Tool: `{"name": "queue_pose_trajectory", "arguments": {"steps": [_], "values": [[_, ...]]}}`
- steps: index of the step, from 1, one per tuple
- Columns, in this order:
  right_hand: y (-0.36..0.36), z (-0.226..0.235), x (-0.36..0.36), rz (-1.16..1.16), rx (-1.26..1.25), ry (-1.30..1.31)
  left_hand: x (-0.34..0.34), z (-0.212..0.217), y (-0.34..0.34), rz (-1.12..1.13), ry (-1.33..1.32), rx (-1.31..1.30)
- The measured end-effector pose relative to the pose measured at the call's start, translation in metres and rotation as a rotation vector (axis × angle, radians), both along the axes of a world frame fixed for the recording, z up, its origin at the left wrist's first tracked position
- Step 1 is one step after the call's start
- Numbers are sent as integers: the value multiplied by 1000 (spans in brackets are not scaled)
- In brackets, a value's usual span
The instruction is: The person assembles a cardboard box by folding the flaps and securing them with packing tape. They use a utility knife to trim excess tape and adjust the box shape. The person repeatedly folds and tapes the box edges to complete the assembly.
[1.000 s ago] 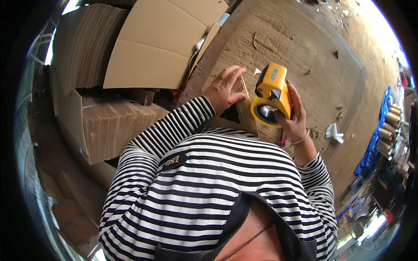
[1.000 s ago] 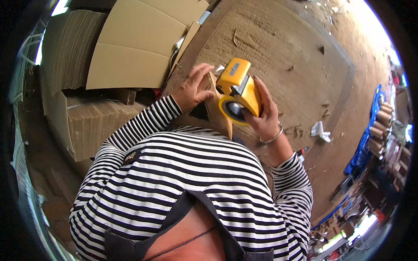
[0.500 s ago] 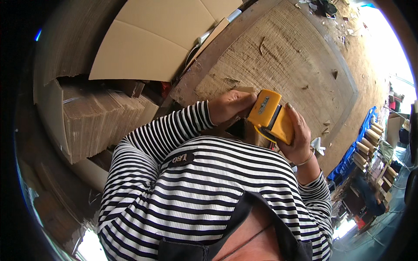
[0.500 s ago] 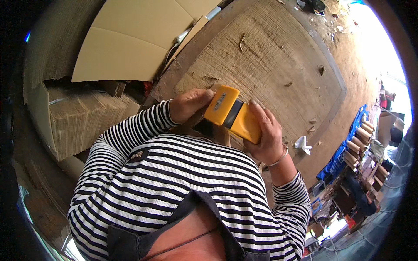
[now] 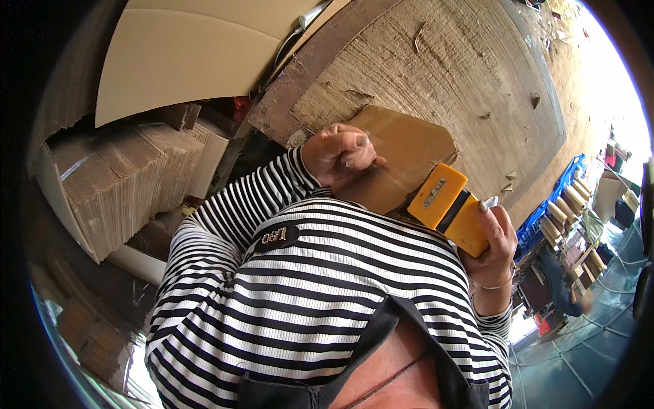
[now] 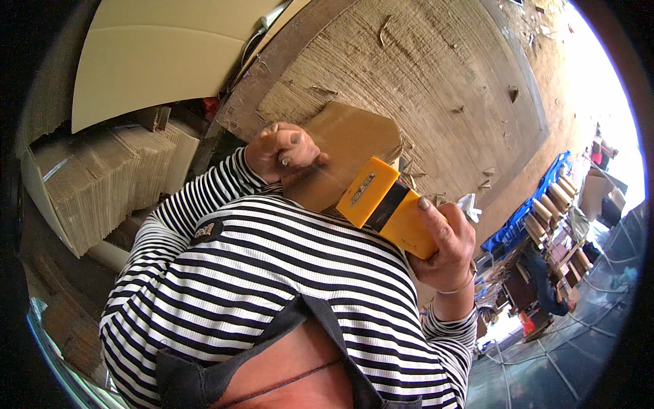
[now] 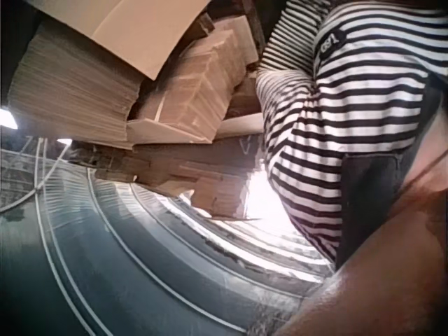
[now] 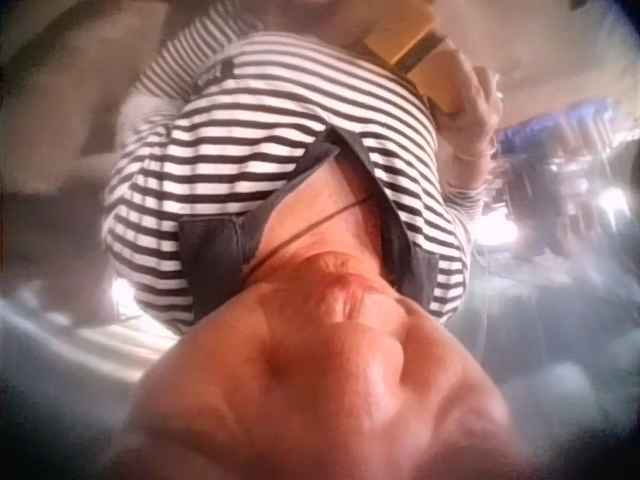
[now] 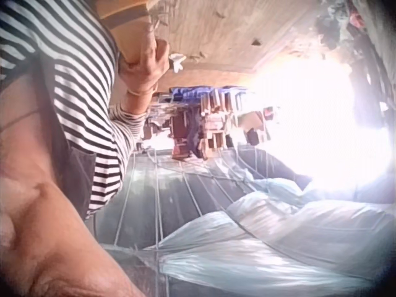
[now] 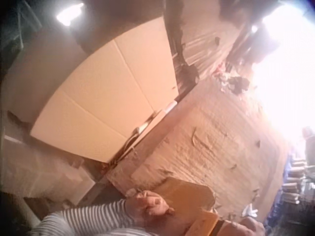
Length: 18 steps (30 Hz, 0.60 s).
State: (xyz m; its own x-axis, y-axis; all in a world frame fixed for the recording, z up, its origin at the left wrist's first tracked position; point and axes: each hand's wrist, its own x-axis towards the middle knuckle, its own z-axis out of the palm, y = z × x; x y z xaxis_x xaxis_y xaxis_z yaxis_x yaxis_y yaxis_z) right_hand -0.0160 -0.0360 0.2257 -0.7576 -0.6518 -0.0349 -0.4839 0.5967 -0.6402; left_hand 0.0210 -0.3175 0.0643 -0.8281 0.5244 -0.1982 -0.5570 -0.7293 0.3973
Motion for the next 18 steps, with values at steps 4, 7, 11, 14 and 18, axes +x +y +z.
{"name": "queue_pose_trajectory", "arguments": {"steps": [4, 7, 11, 14, 18], "values": [[4, -8, 8, -115, -27, 35, -29, 8, -11, -82, 41, -45], [0, -9, 9, -104, -59, 104, -37, 17, -11, -103, 4, -79], [8, -9, 10, -117, -55, 111, -42, 23, -11, -106, 77, -271], [12, -11, 13, -140, -49, 133, -55, 35, -10, -125, 188, -454], [13, -5, 8, -145, 28, 120, -64, 36, -9, -98, 232, -514]]}}
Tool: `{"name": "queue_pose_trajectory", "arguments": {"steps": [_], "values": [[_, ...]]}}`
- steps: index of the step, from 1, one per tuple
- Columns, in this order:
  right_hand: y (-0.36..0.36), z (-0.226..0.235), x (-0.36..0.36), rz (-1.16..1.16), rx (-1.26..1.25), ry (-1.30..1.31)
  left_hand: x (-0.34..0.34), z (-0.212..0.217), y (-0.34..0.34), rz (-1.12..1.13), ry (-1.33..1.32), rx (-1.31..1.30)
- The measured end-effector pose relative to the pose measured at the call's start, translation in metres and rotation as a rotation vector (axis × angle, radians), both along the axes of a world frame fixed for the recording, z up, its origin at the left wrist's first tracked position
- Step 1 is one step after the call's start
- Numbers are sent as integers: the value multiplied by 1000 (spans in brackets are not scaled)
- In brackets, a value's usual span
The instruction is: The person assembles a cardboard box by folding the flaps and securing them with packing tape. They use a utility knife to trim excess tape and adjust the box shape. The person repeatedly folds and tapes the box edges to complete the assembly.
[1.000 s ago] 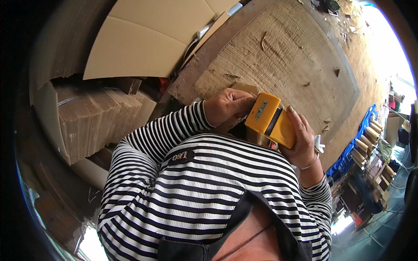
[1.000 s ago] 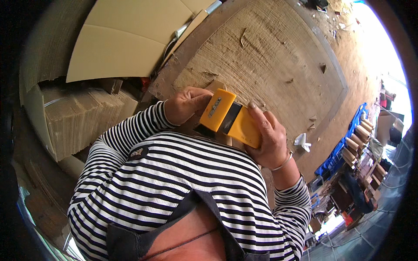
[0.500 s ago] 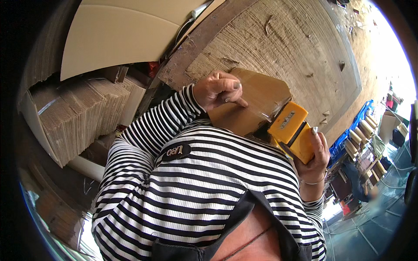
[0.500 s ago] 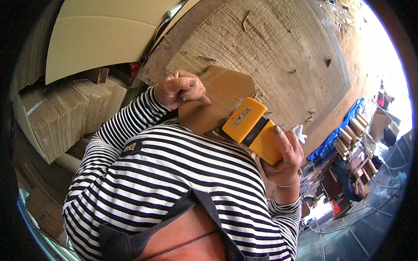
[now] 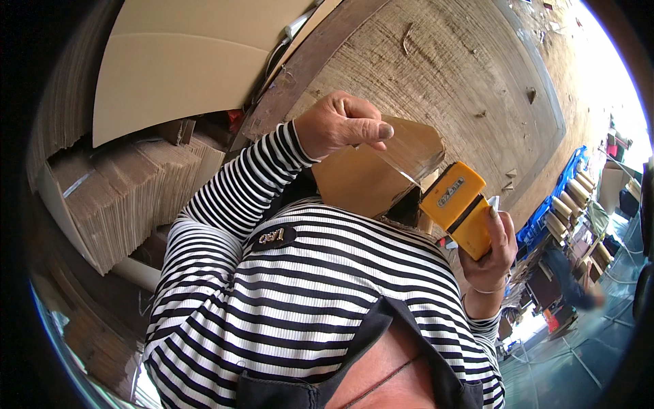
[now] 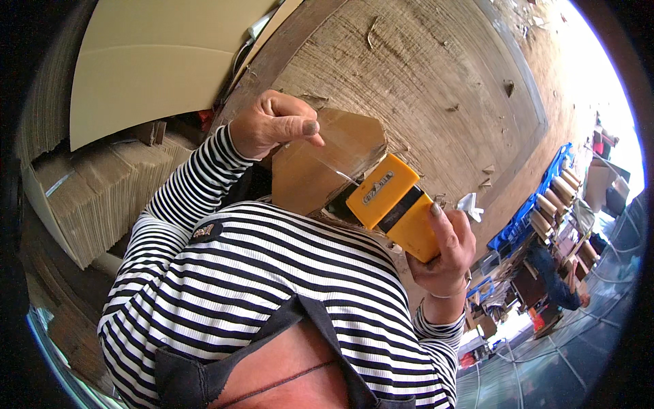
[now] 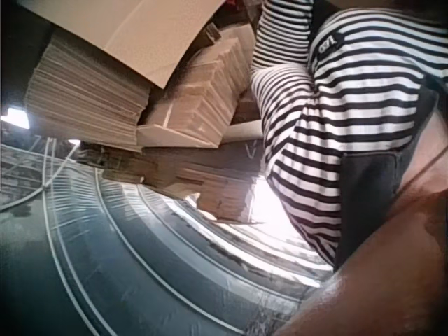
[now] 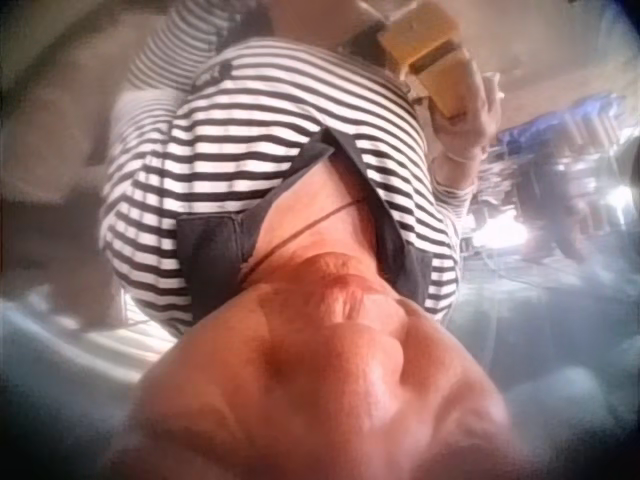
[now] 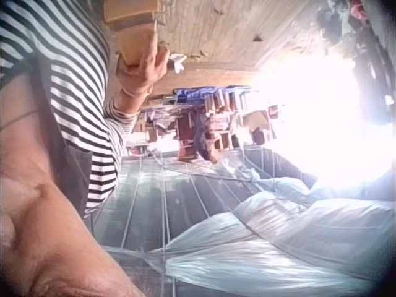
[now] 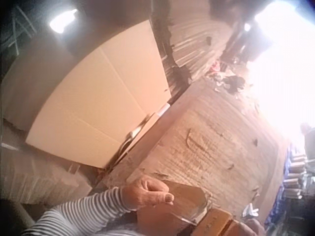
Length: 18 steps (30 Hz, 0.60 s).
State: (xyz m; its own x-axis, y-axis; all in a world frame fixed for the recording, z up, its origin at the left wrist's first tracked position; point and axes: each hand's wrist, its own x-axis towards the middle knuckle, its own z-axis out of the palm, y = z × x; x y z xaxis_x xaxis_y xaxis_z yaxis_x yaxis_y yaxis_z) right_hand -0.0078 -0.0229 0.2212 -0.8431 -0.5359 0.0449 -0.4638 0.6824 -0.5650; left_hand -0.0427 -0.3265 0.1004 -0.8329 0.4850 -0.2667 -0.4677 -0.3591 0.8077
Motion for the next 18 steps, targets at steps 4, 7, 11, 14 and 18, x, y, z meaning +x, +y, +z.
{"name": "queue_pose_trajectory", "arguments": {"steps": [4, 7, 11, 14, 18], "values": [[-13, 8, -14, 7, 21, -92, -2, -13, -10, -20, 6, -31], [-19, 9, -20, 18, 70, -167, 10, -53, -4, -50, -110, -48], [-19, 7, -21, 38, 63, -182, 30, -67, 23, -215, -138, -187], [-21, 4, -18, 50, 36, -174, 33, -79, 15, -414, -62, -614], [-23, 3, -18, 58, 12, -162, 38, -72, 6, -239, 154, -777]]}}
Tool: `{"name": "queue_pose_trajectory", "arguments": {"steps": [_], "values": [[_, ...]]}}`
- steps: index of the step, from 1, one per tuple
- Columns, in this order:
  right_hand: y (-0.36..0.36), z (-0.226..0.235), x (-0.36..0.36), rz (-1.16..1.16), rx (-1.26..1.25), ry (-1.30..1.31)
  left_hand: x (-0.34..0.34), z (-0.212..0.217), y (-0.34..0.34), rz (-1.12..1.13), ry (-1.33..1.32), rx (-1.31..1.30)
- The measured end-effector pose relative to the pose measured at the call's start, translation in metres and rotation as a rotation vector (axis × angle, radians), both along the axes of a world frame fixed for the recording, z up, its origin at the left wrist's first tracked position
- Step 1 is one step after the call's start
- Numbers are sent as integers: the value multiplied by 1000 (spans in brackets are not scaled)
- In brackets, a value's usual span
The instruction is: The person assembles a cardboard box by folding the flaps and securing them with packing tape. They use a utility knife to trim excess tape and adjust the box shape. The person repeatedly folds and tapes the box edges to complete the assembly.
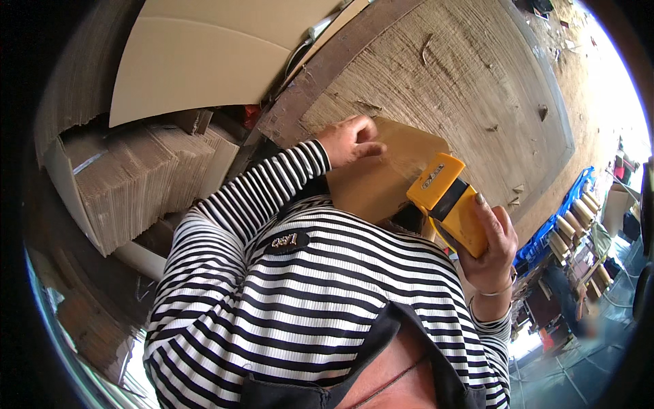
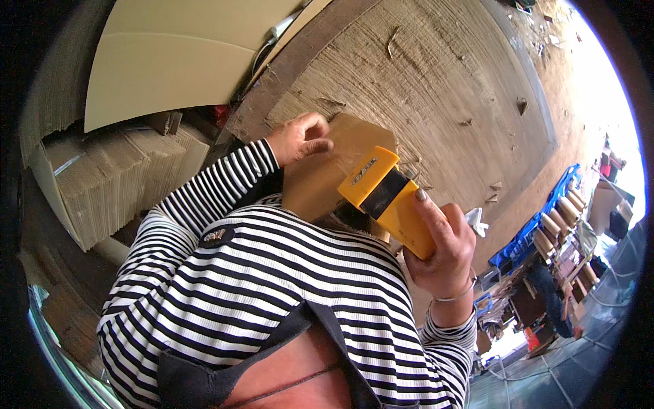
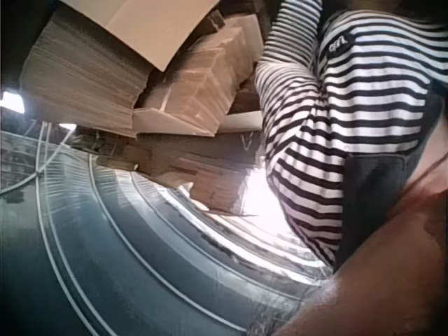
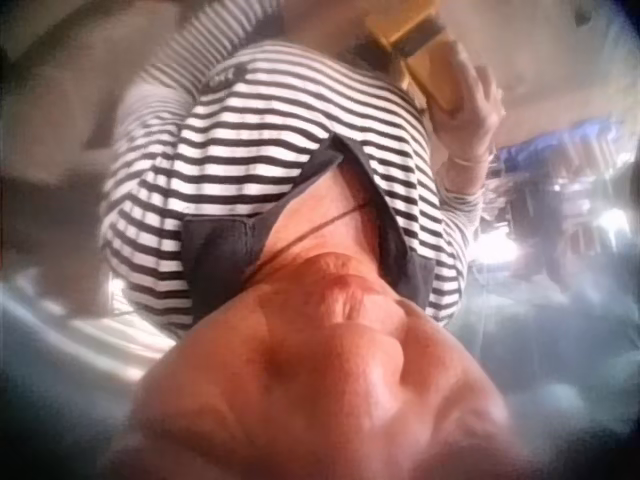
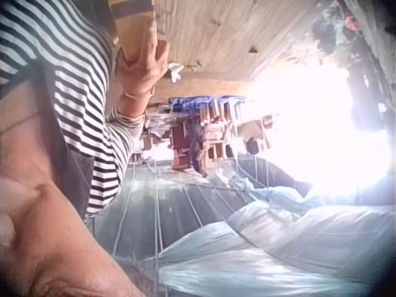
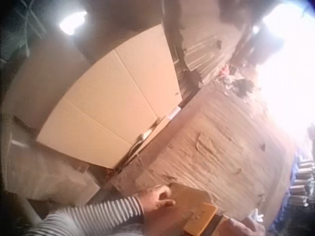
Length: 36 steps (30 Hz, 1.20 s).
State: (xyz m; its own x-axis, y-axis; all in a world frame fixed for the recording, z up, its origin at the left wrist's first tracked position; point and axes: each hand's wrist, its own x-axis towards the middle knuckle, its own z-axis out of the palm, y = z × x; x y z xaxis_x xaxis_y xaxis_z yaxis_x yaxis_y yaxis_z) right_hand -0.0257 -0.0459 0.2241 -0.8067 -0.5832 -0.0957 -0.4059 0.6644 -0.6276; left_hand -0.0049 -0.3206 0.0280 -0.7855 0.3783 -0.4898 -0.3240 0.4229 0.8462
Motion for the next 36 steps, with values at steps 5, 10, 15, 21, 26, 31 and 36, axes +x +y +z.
{"name": "queue_pose_trajectory", "arguments": {"steps": [5, 10, 15, 21, 26, 31, 36], "values": [[-10, -2, 4, 28, -17, 40, 10, -26, 34, 31, 190, 265], [-16, -2, 10, 36, -24, 53, 15, -23, 19, -3, 168, 240], [-13, -7, 17, 27, -58, 40, 43, -28, -9, -75, -85, 512], [-20, -5, 18, 30, -57, 52, 65, 29, -8, 156, 336, 485], [-22, -6, 22, 36, -75, 65, 71, 36, -34, 89, 162, -39], [-34, 0, 25, 52, -41, 23, -17, 41, 22, 152, 654, 499], [-9, 6, 25, 158, 80, 66, -39, 34, 44, -203, 218, 802]]}}
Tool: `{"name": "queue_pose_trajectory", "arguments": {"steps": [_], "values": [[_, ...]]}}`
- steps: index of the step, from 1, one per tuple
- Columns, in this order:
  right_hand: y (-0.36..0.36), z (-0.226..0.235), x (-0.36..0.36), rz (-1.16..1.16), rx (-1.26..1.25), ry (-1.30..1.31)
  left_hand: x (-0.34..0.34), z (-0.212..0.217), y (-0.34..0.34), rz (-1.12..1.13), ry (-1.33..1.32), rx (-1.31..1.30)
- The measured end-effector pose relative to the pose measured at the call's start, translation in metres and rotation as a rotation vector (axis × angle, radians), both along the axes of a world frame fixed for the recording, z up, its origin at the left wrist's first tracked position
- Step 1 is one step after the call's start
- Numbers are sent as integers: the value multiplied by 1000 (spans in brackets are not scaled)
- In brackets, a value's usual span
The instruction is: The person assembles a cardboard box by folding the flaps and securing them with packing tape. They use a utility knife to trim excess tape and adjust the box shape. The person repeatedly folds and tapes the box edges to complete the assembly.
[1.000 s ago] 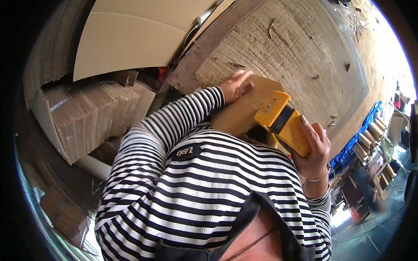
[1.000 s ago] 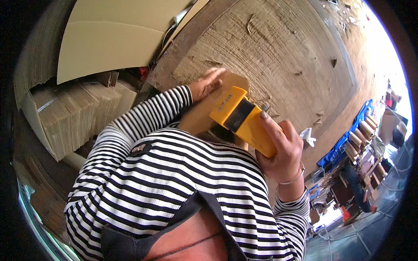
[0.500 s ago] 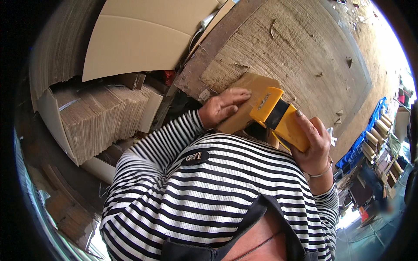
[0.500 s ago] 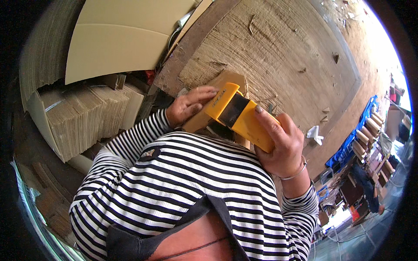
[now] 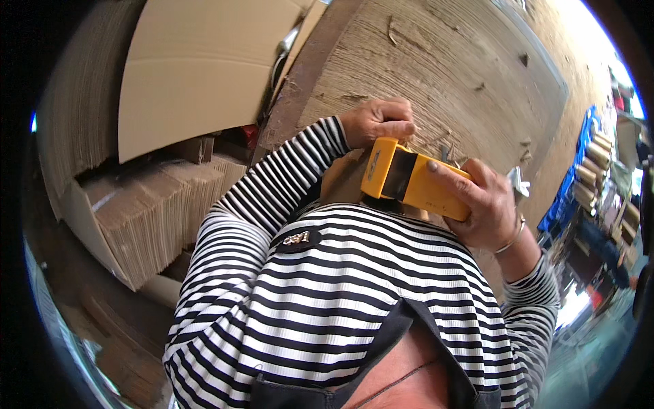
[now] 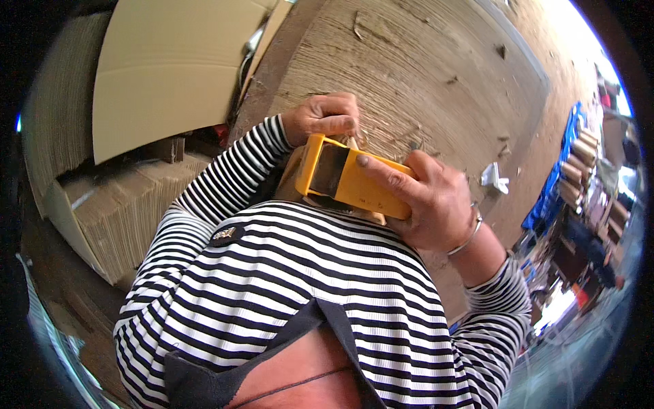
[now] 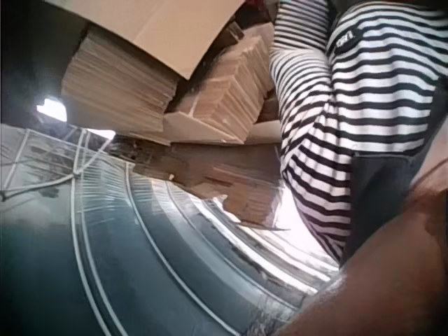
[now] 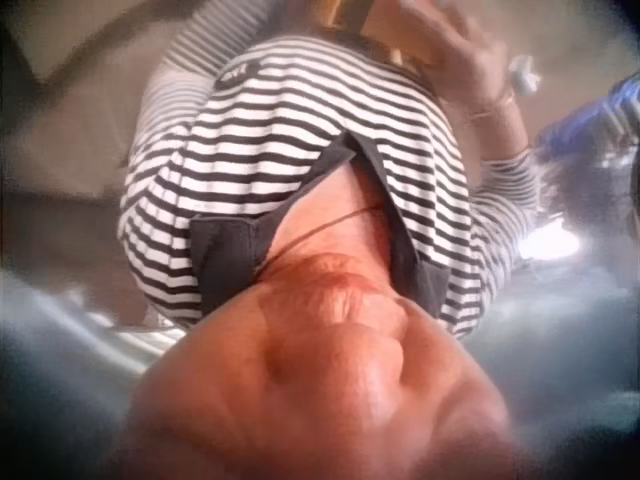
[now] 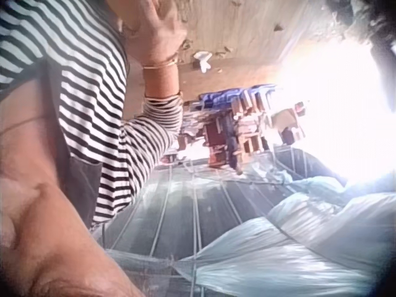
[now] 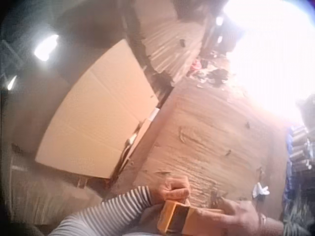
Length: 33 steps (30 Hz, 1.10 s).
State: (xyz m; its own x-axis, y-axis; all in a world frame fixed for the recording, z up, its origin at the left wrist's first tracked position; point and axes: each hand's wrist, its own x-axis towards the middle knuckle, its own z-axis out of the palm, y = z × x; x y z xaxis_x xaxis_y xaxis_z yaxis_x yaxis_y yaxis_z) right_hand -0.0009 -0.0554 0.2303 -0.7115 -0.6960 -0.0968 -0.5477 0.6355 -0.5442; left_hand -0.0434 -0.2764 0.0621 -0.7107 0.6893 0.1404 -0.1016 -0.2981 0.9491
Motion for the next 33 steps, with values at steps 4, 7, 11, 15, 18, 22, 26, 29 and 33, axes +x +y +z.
{"name": "queue_pose_trajectory", "arguments": {"steps": [4, 7, 11, 15, 18, 22, 26, 29, 33], "values": [[50, 2, -10, 85, 110, 37, 4, 2, -15, 48, -5, -69], [70, -24, -4, 73, 101, 61, 10, 19, -13, 91, -82, -263], [66, -60, -4, -15, -30, -28, 24, 55, 4, 337, 550, -771], [76, -43, -22, 59, -42, 99, 25, 56, 4, 327, 520, -767], [88, -42, -34, 116, -18, 110, 25, 53, -1, 298, 538, -753], [94, -81, -33, 86, -159, 7, 27, 54, -11, 261, 473, -756], [86, -118, -33, 89, -327, -139, 32, 57, -20, 228, 436, -724], [69, -148, -42, 159, -354, -259, 31, 55, -25, 204, 437, -719], [57, -173, -51, 244, -301, -409, 32, 55, -23, 188, 426, -728]]}}
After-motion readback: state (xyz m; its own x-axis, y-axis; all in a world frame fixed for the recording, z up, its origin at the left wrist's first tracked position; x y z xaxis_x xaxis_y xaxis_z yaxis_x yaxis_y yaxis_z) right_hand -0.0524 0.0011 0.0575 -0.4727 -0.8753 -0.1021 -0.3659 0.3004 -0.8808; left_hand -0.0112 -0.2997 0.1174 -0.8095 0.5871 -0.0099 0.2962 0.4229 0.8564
